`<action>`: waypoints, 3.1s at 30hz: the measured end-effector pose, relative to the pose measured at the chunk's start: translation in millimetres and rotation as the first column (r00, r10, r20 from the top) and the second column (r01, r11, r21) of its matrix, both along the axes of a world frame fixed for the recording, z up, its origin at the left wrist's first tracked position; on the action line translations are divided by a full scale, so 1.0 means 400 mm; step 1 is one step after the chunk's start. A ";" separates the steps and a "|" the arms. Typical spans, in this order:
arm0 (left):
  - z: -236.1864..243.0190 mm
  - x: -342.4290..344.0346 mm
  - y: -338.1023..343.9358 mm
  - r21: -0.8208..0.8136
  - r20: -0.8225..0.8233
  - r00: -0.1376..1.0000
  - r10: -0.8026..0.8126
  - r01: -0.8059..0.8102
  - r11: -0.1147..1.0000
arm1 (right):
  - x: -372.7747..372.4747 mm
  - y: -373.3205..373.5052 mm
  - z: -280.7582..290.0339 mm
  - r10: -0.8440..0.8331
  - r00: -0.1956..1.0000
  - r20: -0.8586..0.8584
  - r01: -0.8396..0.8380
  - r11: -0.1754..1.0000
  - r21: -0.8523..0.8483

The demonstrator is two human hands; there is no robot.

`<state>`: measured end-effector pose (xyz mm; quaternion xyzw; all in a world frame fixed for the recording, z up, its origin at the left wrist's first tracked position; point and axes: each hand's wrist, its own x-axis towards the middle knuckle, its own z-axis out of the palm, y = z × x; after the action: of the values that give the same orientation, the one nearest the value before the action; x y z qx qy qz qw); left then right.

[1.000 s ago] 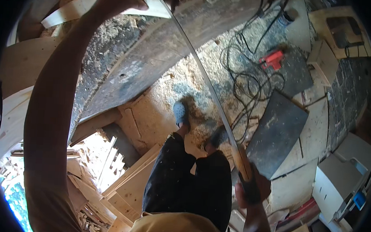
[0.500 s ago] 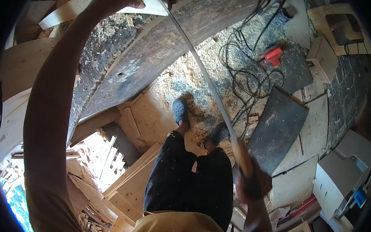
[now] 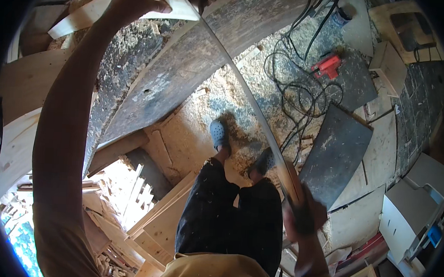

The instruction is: Marking and assembling wooden components for a structure in a workshop.

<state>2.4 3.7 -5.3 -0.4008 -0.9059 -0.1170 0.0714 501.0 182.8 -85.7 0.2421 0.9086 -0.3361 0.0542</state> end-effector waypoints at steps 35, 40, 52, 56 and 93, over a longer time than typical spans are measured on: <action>-0.040 -0.012 -0.008 -0.149 0.173 0.950 0.262 -0.237 0.960 | -0.453 -0.047 -0.010 -0.042 0.786 -0.617 -0.238 0.900 -0.365; 0.004 -0.002 -0.008 -0.099 0.063 0.978 0.198 -0.191 0.977 | -0.006 0.010 -0.012 0.047 0.993 0.105 -0.057 0.993 0.103; 0.009 -0.043 0.030 -0.141 0.133 0.972 0.195 -0.177 0.974 | -0.509 -0.025 0.020 -0.225 0.806 -0.548 -0.159 0.809 -0.566; -0.004 -0.046 0.027 -0.111 0.088 0.981 0.173 -0.163 0.980 | -0.448 0.022 0.015 -0.124 0.857 -0.500 -0.176 0.841 -0.511; 0.016 -0.055 0.038 -0.189 0.080 0.966 0.244 -0.226 0.956 | -0.255 0.051 -0.006 0.089 0.962 -0.258 -0.122 0.986 -0.115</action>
<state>-19.6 18.9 1.2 -0.2884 -0.9564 -0.0465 0.0022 398.8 203.2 -87.9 0.1444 0.8959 -0.4192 -0.0283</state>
